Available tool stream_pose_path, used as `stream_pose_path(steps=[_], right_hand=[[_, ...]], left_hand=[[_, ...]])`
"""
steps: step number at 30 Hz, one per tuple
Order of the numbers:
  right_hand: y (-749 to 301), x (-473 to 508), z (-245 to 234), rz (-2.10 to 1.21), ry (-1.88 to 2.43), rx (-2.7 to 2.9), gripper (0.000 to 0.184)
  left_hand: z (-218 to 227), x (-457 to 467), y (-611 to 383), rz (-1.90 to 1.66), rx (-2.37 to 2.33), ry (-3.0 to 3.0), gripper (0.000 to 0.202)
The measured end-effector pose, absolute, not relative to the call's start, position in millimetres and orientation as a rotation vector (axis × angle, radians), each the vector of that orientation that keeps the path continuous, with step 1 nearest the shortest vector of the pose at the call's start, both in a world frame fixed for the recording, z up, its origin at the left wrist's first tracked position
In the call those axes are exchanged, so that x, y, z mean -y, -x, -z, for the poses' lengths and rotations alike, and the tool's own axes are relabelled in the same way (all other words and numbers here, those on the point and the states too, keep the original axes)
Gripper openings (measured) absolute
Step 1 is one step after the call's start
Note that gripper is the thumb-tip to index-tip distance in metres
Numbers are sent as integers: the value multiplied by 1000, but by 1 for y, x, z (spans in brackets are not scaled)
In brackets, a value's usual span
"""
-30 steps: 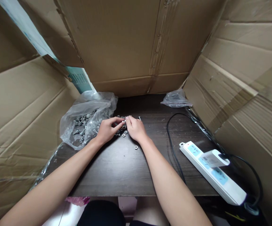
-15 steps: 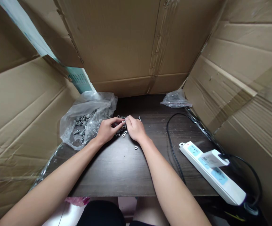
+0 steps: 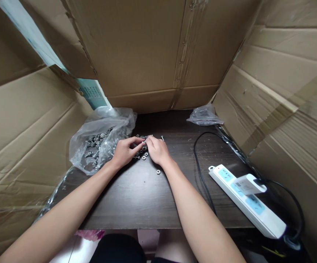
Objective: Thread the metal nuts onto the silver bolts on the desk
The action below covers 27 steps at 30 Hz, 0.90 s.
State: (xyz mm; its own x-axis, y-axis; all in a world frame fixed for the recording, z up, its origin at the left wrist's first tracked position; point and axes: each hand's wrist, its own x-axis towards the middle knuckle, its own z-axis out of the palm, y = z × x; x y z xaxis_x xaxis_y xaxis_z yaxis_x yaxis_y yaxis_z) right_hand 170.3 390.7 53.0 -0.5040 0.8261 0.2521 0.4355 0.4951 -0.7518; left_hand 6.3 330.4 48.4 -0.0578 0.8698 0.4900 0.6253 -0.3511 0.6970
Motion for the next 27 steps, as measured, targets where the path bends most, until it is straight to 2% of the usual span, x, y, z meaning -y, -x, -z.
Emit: stream_pose_path(steps=[7,15,27], right_hand=[[-170,-391,-52,-805,1062,2142,34],[-171,-392,-50,-800,1026,2145,27],[-171,-389,-53,-794,1046,2125,35]], left_hand=[[-50,-330,-7,-1358,-1594,-1943,15],[-48,-330,-6,-1363,-1592,-1939,15],[-50,-330,-6,-1348,-1610,-1938,17]])
